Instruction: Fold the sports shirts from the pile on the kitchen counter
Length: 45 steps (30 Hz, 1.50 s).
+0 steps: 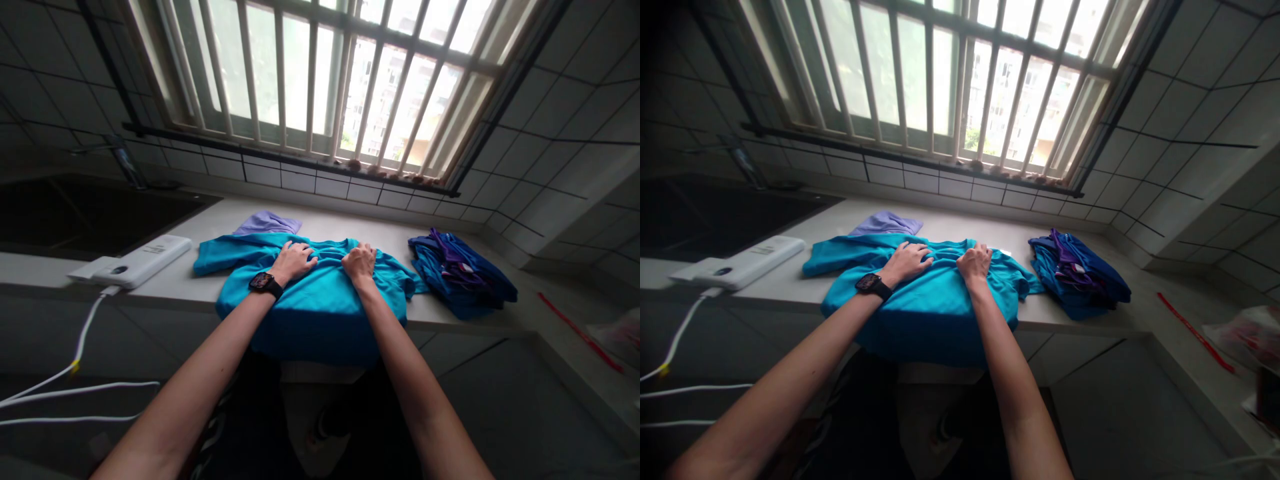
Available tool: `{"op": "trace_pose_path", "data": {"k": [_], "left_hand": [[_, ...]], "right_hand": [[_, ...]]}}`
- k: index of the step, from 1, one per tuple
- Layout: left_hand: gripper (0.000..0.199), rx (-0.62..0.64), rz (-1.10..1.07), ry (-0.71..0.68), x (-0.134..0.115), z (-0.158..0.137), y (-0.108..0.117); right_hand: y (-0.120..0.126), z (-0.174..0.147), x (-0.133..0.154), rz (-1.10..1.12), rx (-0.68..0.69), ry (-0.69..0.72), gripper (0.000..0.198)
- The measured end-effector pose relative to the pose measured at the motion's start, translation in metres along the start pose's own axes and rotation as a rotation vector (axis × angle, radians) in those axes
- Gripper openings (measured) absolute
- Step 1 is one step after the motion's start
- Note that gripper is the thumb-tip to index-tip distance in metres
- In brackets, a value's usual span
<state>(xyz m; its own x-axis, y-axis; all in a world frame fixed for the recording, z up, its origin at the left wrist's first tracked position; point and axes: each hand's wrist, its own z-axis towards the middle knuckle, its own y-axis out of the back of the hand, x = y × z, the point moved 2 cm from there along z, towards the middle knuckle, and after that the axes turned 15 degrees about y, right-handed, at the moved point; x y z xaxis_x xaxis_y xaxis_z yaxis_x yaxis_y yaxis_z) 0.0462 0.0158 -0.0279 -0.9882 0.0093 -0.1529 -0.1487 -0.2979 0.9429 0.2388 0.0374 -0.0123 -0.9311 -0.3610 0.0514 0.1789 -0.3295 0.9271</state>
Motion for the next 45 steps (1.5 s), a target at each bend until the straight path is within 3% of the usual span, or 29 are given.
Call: {"op": "trace_pose_path", "data": {"k": [5,9,15,22,30,34,36,41,43,45], "left_hand": [[0.06,0.0,0.039,0.098,0.001,0.003,-0.002],[0.05,-0.094,-0.025,-0.001,-0.003,0.001,0.009],[0.048,0.062,0.031,0.007,-0.001,0.001,-0.003],[0.042,-0.024,0.073,-0.01,-0.002,0.0,0.001],[0.044,0.022,0.068,0.0,-0.002,-0.003,-0.004],[0.047,0.055,0.062,0.017,-0.003,-0.006,0.0],[0.047,0.055,0.061,0.016,-0.005,-0.008,0.003],[0.044,0.051,0.011,0.005,-0.004,-0.006,0.004],[0.044,0.062,-0.007,0.002,-0.002,-0.004,0.001],[0.044,0.068,-0.021,-0.01,0.0,-0.001,-0.001]], "right_hand": [[-0.003,0.001,-0.001,0.076,0.011,0.01,0.038],[-0.009,0.001,-0.003,0.135,0.055,-0.063,0.039],[-0.008,0.003,-0.002,0.133,-0.019,0.09,0.039],[-0.015,0.0,-0.001,0.148,0.145,0.011,0.052],[-0.021,-0.001,-0.004,0.163,0.222,0.005,0.062],[-0.015,0.002,-0.007,0.205,0.335,0.074,0.065],[-0.007,0.002,-0.017,0.248,0.309,0.117,0.064],[0.036,-0.015,-0.09,0.222,-0.064,0.018,0.057],[0.052,-0.032,-0.124,0.141,-0.018,-0.056,0.05],[0.063,-0.053,-0.148,0.068,0.145,-0.1,0.037]]}}
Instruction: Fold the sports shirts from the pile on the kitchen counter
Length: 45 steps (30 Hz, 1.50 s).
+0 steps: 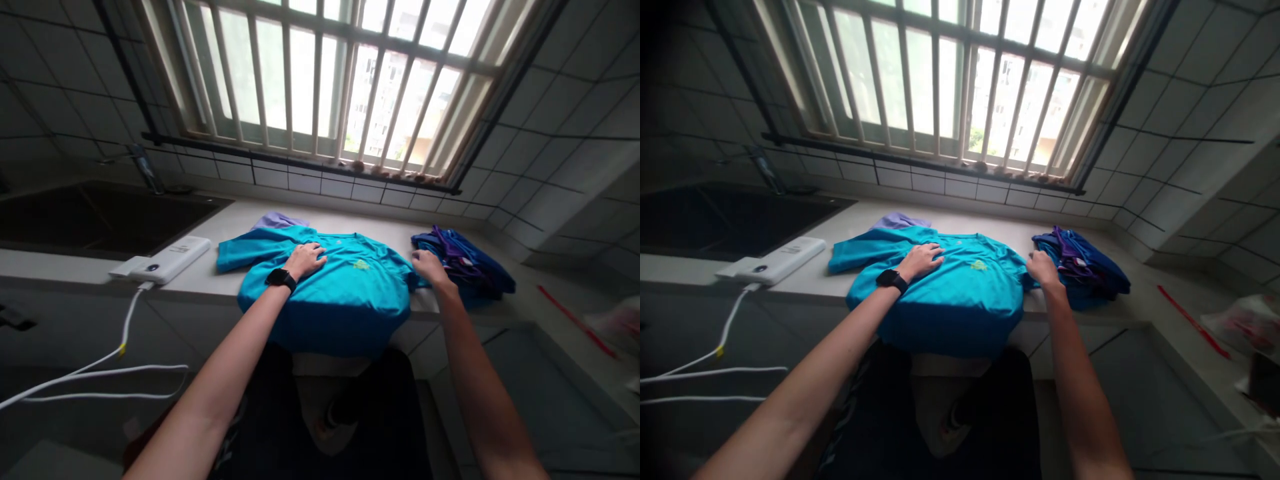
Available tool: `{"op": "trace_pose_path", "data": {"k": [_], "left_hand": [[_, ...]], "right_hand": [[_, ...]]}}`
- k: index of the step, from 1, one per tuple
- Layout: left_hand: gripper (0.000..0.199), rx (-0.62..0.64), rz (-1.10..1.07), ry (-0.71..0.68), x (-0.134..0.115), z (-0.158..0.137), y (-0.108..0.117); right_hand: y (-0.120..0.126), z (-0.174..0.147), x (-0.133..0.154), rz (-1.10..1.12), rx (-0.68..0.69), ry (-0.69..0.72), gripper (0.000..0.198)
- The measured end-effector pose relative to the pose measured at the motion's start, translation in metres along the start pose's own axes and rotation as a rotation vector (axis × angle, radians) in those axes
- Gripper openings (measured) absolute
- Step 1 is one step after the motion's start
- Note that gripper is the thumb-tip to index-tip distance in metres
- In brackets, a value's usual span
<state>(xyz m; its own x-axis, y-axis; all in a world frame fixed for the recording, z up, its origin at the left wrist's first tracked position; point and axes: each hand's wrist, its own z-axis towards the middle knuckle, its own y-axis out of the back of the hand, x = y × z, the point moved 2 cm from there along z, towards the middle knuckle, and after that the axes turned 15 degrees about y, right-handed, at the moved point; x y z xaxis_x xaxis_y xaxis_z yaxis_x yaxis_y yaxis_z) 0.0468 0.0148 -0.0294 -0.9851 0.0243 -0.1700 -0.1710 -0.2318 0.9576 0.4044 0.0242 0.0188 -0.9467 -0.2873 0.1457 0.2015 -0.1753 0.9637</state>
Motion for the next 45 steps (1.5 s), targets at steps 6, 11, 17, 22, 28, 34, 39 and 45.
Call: {"op": "trace_pose_path", "data": {"k": [6,11,17,22,28,34,39,45], "left_hand": [[0.047,0.011,-0.015,-0.015,0.002,0.001,-0.002],[0.05,0.029,-0.008,0.015,0.001,-0.001,-0.002],[0.048,0.015,-0.02,0.003,0.001,-0.001,-0.001],[0.049,0.015,-0.018,0.013,0.002,0.0,-0.001],[0.046,-0.001,-0.047,0.009,0.003,0.001,-0.004],[0.047,-0.001,-0.056,0.002,0.003,0.0,-0.003],[0.05,0.012,-0.059,0.014,0.001,-0.003,0.001],[0.047,0.002,-0.052,0.018,0.001,-0.004,0.003]], "right_hand": [[-0.004,-0.037,-0.01,-0.041,0.172,-0.082,0.031],[-0.004,-0.03,0.002,0.13,0.143,-0.072,0.016],[0.012,-0.011,-0.003,0.406,-0.043,-0.143,0.019],[0.02,-0.001,-0.006,0.152,0.15,-0.074,0.021],[0.024,0.002,-0.003,0.121,0.302,-0.013,0.02],[0.02,-0.001,-0.001,0.05,0.403,-0.035,0.022],[0.019,0.003,-0.001,0.03,0.244,-0.012,0.012],[0.026,0.011,-0.007,0.348,-0.219,-0.216,0.034]]}}
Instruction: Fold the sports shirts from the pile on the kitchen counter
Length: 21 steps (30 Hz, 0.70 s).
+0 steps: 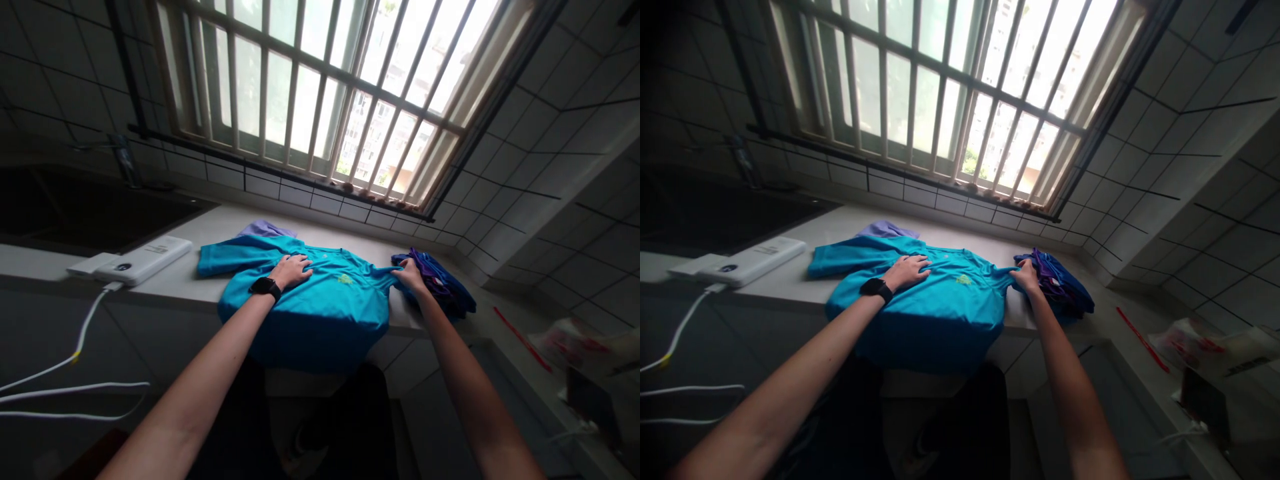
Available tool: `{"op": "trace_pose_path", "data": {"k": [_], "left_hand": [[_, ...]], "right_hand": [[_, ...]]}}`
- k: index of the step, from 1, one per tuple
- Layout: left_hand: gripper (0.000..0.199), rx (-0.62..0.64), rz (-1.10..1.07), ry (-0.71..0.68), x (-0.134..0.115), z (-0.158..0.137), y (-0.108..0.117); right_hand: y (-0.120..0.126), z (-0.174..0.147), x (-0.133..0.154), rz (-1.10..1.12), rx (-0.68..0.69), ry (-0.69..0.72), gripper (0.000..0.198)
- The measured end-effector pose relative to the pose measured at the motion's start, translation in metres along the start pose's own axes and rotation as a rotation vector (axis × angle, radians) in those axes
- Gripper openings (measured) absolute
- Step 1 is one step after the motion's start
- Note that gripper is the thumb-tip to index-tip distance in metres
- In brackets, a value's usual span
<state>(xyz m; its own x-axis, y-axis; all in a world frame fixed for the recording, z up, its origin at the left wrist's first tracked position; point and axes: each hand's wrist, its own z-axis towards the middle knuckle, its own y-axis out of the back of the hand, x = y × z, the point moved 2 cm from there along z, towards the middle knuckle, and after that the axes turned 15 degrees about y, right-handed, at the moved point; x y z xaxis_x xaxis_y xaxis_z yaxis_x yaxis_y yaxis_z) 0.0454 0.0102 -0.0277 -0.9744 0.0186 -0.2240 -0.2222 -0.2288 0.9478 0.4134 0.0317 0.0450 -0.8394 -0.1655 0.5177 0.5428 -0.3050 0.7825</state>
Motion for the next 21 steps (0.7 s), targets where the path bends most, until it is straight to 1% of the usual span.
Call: {"op": "trace_pose_path", "data": {"k": [3,5,7,9,10,11,14,15,17,19,21], "left_hand": [[0.047,0.002,-0.019,-0.002,0.0,0.001,0.0],[0.046,0.006,-0.031,0.0,0.0,0.001,0.0],[0.046,0.012,-0.034,-0.002,0.0,0.001,0.0],[0.047,0.02,-0.025,-0.005,-0.001,0.0,0.0],[0.048,0.025,-0.017,-0.004,-0.001,0.0,0.001],[0.049,0.028,-0.009,-0.003,-0.001,0.0,0.001],[0.049,0.021,0.002,-0.002,-0.001,0.0,0.0],[0.049,0.015,-0.001,-0.003,0.0,0.0,0.0],[0.048,0.003,-0.01,-0.003,0.0,0.0,-0.002],[0.048,0.0,-0.019,0.0,0.001,0.001,-0.002],[0.048,0.003,-0.026,0.002,0.001,0.001,-0.003]], "right_hand": [[0.003,0.003,0.005,0.222,-0.136,-0.086,0.051],[0.005,0.004,0.012,0.382,-0.151,-0.077,0.056],[0.008,0.002,0.019,0.59,-0.087,0.009,0.051],[0.011,-0.002,0.026,0.701,0.026,0.134,0.042],[0.012,-0.004,0.028,0.698,0.069,0.176,0.04],[0.012,-0.006,0.029,0.655,0.104,0.186,0.038],[0.003,-0.013,0.027,0.432,0.252,0.139,0.031],[-0.002,-0.016,0.028,0.373,0.324,0.161,0.029],[-0.015,-0.024,0.032,0.288,0.44,0.285,0.027],[-0.03,-0.033,0.04,0.19,0.468,0.432,0.033],[-0.048,-0.043,0.048,0.051,0.472,0.511,0.042]]}}
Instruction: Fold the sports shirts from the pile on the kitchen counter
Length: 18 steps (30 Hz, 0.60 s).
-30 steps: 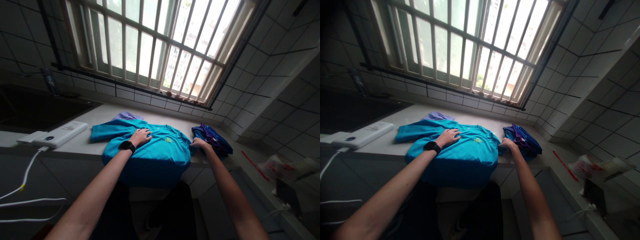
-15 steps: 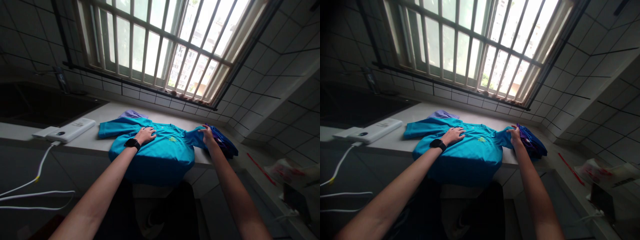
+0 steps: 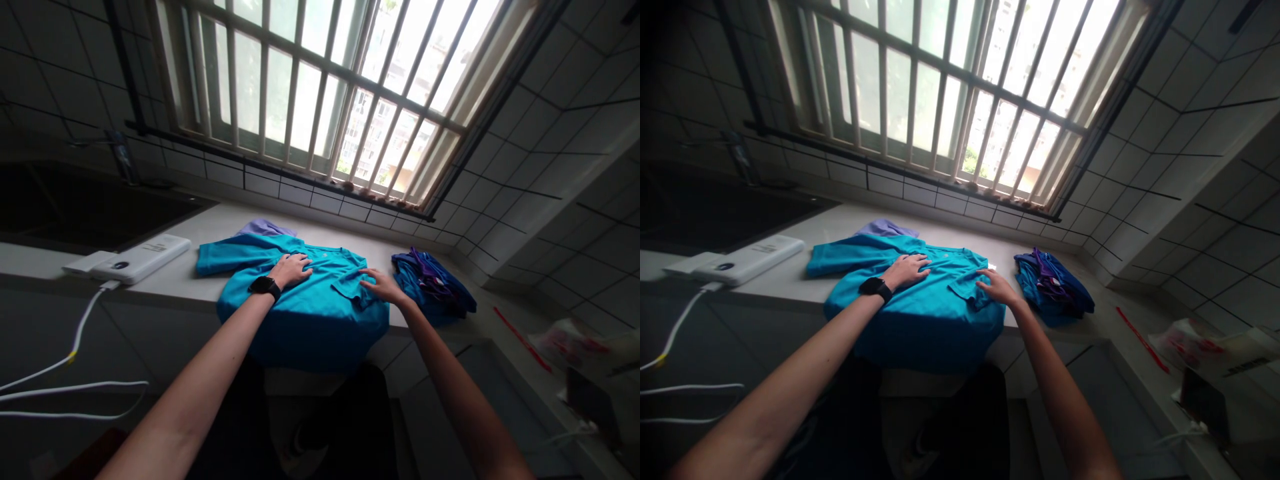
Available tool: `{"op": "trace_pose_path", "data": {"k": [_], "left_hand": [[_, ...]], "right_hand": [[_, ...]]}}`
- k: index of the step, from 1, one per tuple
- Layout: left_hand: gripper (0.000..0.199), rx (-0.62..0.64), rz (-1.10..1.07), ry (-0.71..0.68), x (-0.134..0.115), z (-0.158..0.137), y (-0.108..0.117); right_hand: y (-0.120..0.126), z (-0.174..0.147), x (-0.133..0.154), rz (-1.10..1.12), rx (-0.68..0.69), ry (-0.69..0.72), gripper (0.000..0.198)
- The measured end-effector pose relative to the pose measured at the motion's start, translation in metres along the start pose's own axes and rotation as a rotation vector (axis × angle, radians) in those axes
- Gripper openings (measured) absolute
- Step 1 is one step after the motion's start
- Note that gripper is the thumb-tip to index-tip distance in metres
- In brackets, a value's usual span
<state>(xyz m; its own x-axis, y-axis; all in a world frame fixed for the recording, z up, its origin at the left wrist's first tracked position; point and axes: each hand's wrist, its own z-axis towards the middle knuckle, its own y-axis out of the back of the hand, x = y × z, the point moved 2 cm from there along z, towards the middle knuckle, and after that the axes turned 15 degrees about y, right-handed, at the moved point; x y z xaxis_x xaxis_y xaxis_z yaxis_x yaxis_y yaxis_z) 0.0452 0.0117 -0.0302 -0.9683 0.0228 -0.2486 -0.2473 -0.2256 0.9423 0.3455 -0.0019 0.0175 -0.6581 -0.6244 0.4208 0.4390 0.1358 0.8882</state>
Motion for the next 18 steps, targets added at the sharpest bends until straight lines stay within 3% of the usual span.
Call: {"op": "trace_pose_path", "data": {"k": [3,6,12,14,18], "left_hand": [[0.049,0.004,0.003,0.005,0.0,-0.001,0.001],[0.05,0.027,0.008,0.01,0.0,-0.001,0.001],[0.053,0.063,-0.006,0.015,0.0,0.002,0.0],[0.053,0.07,-0.006,0.02,0.001,0.003,-0.001],[0.054,0.075,-0.001,0.02,0.001,0.003,-0.001]], "right_hand": [[-0.028,0.007,0.005,-0.182,0.129,-0.061,0.051],[-0.036,0.012,-0.007,-0.326,0.179,-0.162,0.053],[-0.008,0.019,-0.034,-0.426,0.189,-0.282,0.052],[0.001,0.022,-0.029,-0.464,0.216,-0.319,0.047],[0.0,0.024,0.001,-0.544,0.089,-0.257,0.04]]}}
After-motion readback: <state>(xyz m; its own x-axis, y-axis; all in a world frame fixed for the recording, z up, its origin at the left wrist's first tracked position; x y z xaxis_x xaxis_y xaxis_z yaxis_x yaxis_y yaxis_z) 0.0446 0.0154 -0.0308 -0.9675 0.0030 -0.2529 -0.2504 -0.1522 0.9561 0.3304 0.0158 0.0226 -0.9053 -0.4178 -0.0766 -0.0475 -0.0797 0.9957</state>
